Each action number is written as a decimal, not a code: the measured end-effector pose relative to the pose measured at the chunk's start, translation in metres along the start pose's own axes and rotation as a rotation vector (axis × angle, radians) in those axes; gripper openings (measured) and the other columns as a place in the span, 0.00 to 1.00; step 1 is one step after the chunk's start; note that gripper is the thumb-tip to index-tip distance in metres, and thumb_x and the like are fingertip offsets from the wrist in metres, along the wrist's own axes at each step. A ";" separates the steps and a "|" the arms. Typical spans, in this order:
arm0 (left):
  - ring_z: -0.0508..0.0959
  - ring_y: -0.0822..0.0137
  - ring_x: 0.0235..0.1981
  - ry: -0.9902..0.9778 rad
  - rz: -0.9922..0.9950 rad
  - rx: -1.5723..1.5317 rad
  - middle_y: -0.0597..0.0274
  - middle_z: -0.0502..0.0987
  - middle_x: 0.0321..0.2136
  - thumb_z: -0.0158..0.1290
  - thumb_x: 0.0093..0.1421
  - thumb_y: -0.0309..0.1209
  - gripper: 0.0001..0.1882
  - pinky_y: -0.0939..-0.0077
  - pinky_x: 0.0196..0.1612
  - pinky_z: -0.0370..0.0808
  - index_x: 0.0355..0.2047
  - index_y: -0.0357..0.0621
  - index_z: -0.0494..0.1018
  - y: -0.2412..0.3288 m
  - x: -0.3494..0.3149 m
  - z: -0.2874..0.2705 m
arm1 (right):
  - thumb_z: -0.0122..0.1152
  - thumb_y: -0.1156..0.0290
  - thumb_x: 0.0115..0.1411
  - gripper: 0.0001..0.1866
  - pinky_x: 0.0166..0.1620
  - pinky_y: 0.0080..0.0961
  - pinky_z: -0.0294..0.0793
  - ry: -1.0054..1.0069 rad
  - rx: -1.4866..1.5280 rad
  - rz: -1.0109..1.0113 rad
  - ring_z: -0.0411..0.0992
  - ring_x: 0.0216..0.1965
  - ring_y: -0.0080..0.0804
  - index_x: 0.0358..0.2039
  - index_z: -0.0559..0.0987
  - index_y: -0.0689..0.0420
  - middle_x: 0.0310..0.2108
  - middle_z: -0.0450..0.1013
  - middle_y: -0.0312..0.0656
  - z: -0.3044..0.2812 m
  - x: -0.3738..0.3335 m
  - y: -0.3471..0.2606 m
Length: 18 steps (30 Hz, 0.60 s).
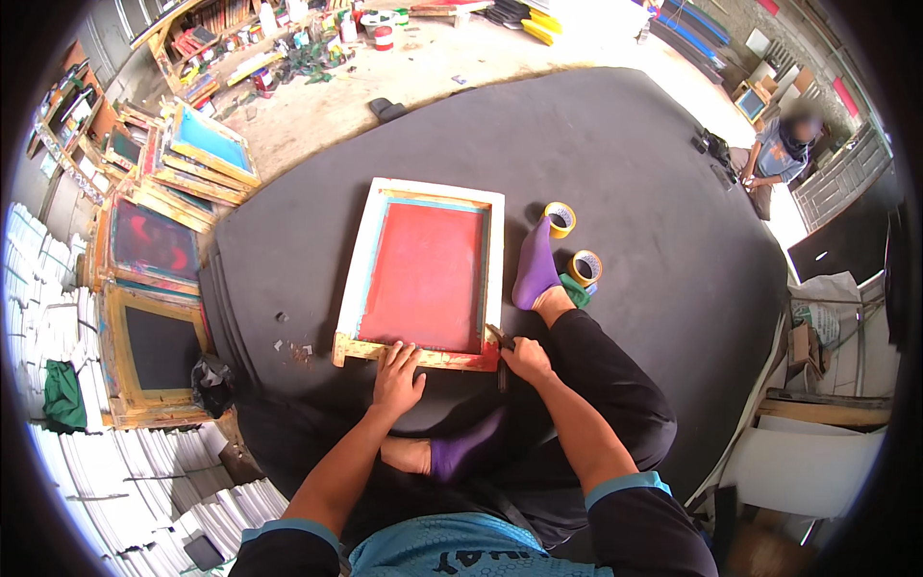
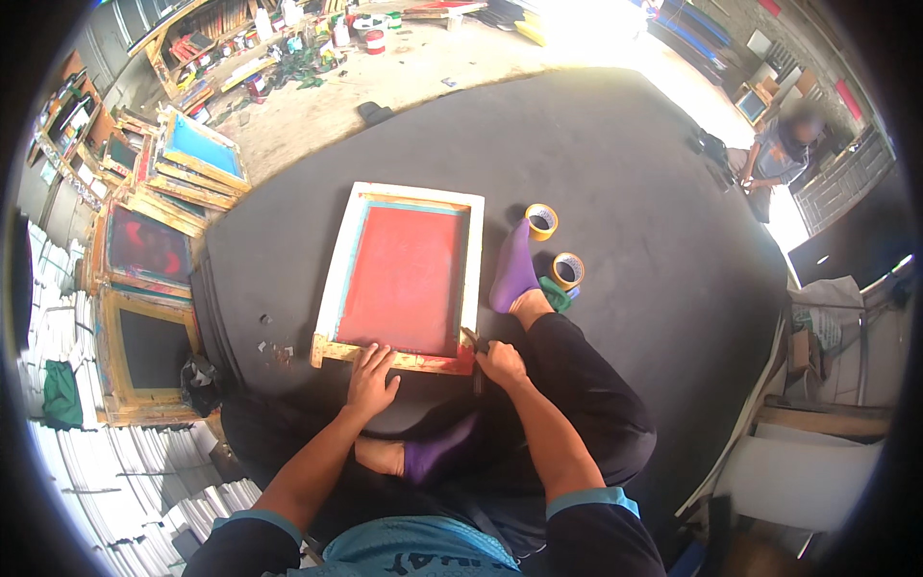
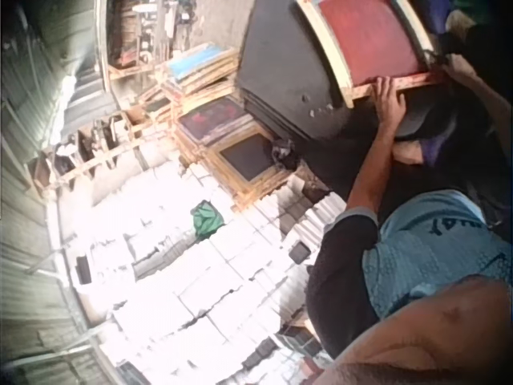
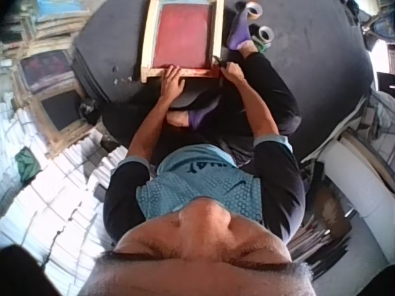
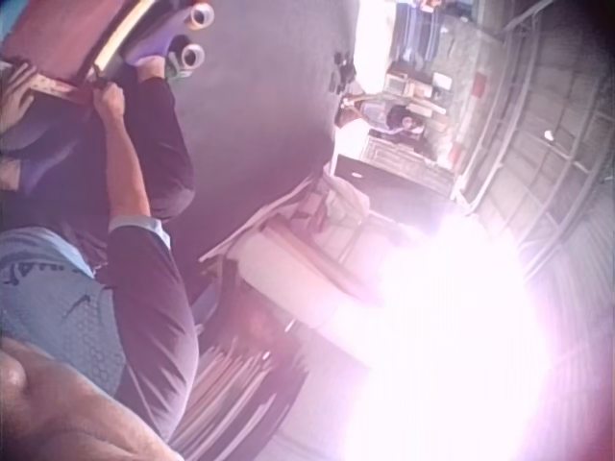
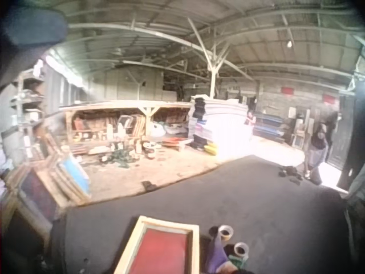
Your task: The person sits cross-legged on the floor and uses a small metal scraper to remove dried red material from the edges of a wooden screen-printing frame. The person repeatedly scrapes along the frame's perimeter, lifting off flakes of residue.
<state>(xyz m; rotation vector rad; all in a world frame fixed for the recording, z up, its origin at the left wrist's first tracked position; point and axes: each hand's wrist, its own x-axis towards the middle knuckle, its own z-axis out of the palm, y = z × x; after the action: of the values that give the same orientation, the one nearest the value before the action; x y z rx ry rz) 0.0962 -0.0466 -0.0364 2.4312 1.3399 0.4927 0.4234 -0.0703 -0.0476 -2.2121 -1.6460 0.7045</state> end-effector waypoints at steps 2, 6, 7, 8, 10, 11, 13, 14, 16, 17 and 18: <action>0.63 0.49 0.68 -0.003 0.002 0.001 0.51 0.71 0.62 0.62 0.57 0.36 0.30 0.47 0.70 0.57 0.59 0.41 0.73 0.000 0.002 -0.002 | 0.63 0.58 0.57 0.19 0.45 0.52 0.78 0.019 0.053 0.002 0.78 0.39 0.65 0.30 0.80 0.66 0.31 0.77 0.65 0.007 0.000 0.002; 0.62 0.50 0.69 -0.003 -0.023 -0.024 0.53 0.72 0.62 0.61 0.57 0.37 0.29 0.46 0.70 0.56 0.59 0.42 0.74 -0.001 0.009 -0.005 | 0.64 0.58 0.56 0.20 0.46 0.51 0.77 0.005 0.119 0.070 0.77 0.41 0.64 0.33 0.81 0.66 0.34 0.78 0.64 0.003 0.007 -0.005; 0.62 0.51 0.69 0.000 -0.031 -0.037 0.54 0.72 0.62 0.60 0.58 0.38 0.28 0.46 0.71 0.55 0.58 0.43 0.74 -0.002 0.012 -0.006 | 0.64 0.57 0.57 0.20 0.46 0.50 0.77 -0.010 0.109 0.088 0.77 0.41 0.63 0.35 0.82 0.64 0.34 0.78 0.63 -0.001 0.007 -0.008; 0.62 0.51 0.69 0.006 -0.032 -0.040 0.54 0.72 0.62 0.60 0.58 0.38 0.28 0.46 0.71 0.55 0.59 0.43 0.74 -0.004 0.012 -0.005 | 0.64 0.57 0.57 0.21 0.47 0.51 0.77 -0.029 0.112 0.092 0.77 0.42 0.63 0.36 0.82 0.65 0.35 0.78 0.64 -0.003 0.006 -0.009; 0.63 0.51 0.69 0.018 -0.037 -0.049 0.54 0.73 0.62 0.61 0.58 0.38 0.29 0.46 0.70 0.55 0.59 0.43 0.74 -0.005 0.008 -0.002 | 0.63 0.56 0.58 0.22 0.48 0.52 0.76 -0.070 0.114 0.100 0.77 0.44 0.64 0.38 0.82 0.66 0.36 0.78 0.65 -0.006 0.002 -0.009; 0.65 0.51 0.68 0.031 -0.043 -0.052 0.54 0.74 0.61 0.62 0.57 0.40 0.28 0.47 0.70 0.56 0.57 0.43 0.76 -0.006 0.010 -0.001 | 0.63 0.55 0.58 0.23 0.48 0.51 0.77 -0.068 0.127 0.105 0.77 0.43 0.63 0.38 0.82 0.66 0.36 0.79 0.64 -0.009 -0.001 -0.009; 0.67 0.53 0.66 0.056 -0.080 -0.078 0.54 0.76 0.58 0.63 0.56 0.40 0.26 0.49 0.70 0.56 0.54 0.42 0.78 -0.004 0.016 -0.001 | 0.64 0.53 0.59 0.23 0.48 0.51 0.77 -0.069 0.152 0.116 0.78 0.43 0.63 0.40 0.83 0.64 0.36 0.79 0.64 -0.016 -0.010 -0.011; 0.69 0.54 0.65 0.066 -0.100 -0.091 0.54 0.78 0.56 0.63 0.56 0.39 0.25 0.50 0.70 0.56 0.52 0.42 0.79 -0.002 0.020 -0.002 | 0.64 0.53 0.59 0.23 0.47 0.51 0.77 -0.085 0.147 0.105 0.78 0.43 0.63 0.40 0.83 0.64 0.36 0.79 0.63 -0.018 -0.012 -0.015; 0.74 0.54 0.60 0.034 -0.130 -0.166 0.51 0.80 0.51 0.62 0.58 0.39 0.22 0.54 0.66 0.63 0.50 0.40 0.80 0.008 0.034 -0.012 | 0.65 0.51 0.59 0.24 0.47 0.50 0.77 -0.106 0.136 0.089 0.78 0.43 0.62 0.41 0.83 0.62 0.36 0.79 0.63 -0.026 -0.012 -0.025; 0.77 0.54 0.57 0.026 -0.145 -0.201 0.50 0.82 0.49 0.62 0.59 0.38 0.21 0.55 0.64 0.67 0.49 0.39 0.80 0.013 0.041 -0.018 | 0.65 0.50 0.59 0.24 0.46 0.50 0.78 -0.107 0.139 0.044 0.78 0.42 0.62 0.41 0.83 0.61 0.35 0.79 0.62 -0.031 -0.014 -0.038; 0.79 0.55 0.54 0.022 -0.186 -0.352 0.49 0.82 0.47 0.61 0.61 0.38 0.20 0.57 0.61 0.70 0.49 0.38 0.80 0.017 0.046 -0.016 | 0.65 0.50 0.59 0.24 0.46 0.50 0.78 -0.107 0.142 0.000 0.79 0.42 0.61 0.42 0.83 0.60 0.34 0.80 0.62 -0.033 -0.015 -0.049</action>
<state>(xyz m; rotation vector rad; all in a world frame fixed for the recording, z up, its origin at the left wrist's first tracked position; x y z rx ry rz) 0.1249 -0.0139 -0.0086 2.0031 1.3426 0.6465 0.3983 -0.0682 0.0080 -2.1077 -1.5918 0.9248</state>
